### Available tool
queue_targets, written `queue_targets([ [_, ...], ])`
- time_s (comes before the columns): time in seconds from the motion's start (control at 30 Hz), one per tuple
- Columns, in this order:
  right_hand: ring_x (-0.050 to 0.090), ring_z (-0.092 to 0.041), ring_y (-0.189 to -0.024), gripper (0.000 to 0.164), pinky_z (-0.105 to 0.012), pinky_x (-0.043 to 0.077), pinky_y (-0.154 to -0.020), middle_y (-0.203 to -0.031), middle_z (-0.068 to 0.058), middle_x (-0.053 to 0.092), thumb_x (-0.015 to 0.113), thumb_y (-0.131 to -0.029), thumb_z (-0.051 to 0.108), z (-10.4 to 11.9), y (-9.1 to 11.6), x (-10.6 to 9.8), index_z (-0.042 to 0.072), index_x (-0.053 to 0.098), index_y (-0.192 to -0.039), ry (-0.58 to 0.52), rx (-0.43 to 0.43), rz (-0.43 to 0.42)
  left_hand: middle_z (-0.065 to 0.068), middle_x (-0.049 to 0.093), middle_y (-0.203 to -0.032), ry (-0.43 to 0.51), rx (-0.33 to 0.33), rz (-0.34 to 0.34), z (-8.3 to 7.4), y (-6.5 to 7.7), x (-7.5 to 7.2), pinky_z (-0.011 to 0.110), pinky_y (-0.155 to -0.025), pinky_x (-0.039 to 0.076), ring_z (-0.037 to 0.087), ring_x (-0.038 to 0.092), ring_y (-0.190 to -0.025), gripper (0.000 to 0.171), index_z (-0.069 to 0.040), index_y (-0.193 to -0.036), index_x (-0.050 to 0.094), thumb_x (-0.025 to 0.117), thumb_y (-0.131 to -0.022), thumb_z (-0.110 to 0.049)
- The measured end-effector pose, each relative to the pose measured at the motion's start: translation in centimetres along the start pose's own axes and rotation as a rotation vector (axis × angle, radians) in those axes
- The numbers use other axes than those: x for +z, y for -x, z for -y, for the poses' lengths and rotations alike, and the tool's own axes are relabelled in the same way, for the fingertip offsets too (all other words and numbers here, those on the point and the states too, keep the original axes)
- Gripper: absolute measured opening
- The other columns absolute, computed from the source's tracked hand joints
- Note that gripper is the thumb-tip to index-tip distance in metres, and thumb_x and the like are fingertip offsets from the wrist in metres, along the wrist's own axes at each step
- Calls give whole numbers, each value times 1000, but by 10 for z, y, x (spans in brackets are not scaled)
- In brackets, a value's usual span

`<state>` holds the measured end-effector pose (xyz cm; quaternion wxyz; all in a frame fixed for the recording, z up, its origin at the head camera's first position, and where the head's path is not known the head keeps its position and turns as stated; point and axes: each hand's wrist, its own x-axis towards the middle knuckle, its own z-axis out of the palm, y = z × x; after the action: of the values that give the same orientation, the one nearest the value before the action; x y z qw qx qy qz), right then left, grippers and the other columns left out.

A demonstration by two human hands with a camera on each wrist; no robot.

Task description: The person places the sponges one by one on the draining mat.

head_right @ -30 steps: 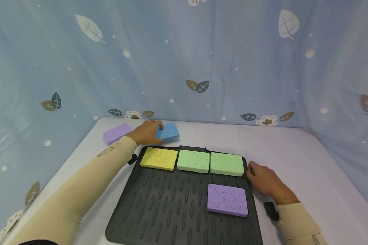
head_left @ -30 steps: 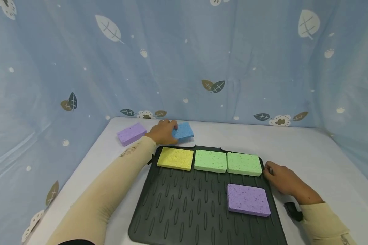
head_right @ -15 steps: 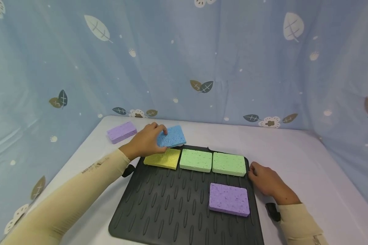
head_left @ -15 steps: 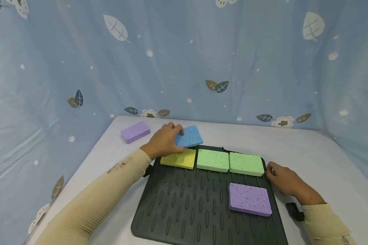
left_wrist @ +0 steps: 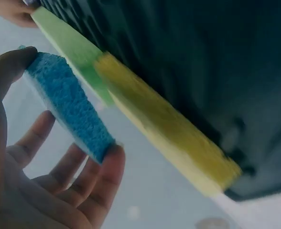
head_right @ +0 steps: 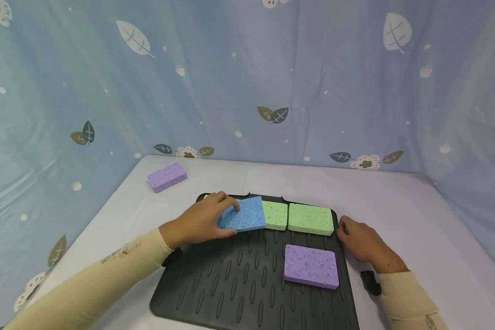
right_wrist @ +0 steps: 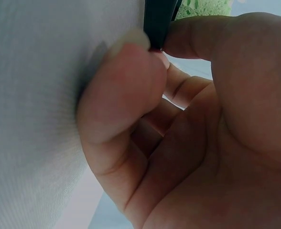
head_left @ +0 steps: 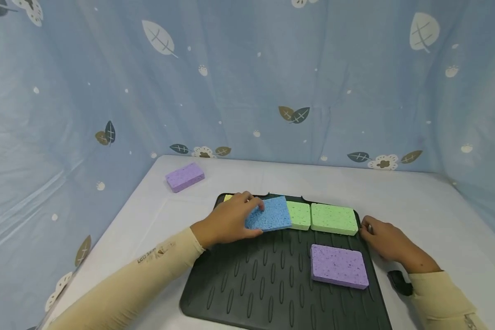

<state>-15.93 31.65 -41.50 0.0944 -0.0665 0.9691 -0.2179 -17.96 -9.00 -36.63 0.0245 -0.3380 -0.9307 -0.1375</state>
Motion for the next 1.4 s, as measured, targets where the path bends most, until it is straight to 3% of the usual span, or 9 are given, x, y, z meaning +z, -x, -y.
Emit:
queue_targets([
  [0.17, 48, -16, -55, 15, -33, 40, -48, -67, -2, 48, 43, -102, 15, 0, -1, -1, 4, 52, -99, 5, 0, 6, 3, 58, -127, 14, 35, 48, -18, 6, 7, 35, -80, 53, 17, 58, -107, 52, -25, -126, 58, 77, -85, -50],
  [0.6, 49, -17, -56, 15, -33, 40, -49, -69, -2, 49, 42, -102, 17, -3, -3, -1, 5, 51, -101, 17, 24, 14, 1, 58, -130, -114, 163, 176, -42, 14, 24, 31, -83, 54, 17, 59, -115, 52, -27, -129, 56, 72, -87, -54],
  [1.03, 48, -17, -60, 14, -33, 39, -51, -70, -2, 50, 43, -102, 16, -2, -5, 0, 5, 52, -98, 51, 10, -18, 0, 59, -129, -157, 196, 182, -45, 16, 34, 30, -87, 55, 15, 59, -112, 52, -28, -130, 57, 69, -89, -56],
  [1.4, 49, -17, -59, 14, -33, 39, -50, -71, -2, 50, 44, -102, 17, -3, -3, 3, 5, 52, -100, 33, 24, -3, -2, 52, -144, -140, 204, 248, -39, 21, 24, 46, -105, 46, 20, 49, -135, 58, -31, -140, 51, 62, -92, -61],
])
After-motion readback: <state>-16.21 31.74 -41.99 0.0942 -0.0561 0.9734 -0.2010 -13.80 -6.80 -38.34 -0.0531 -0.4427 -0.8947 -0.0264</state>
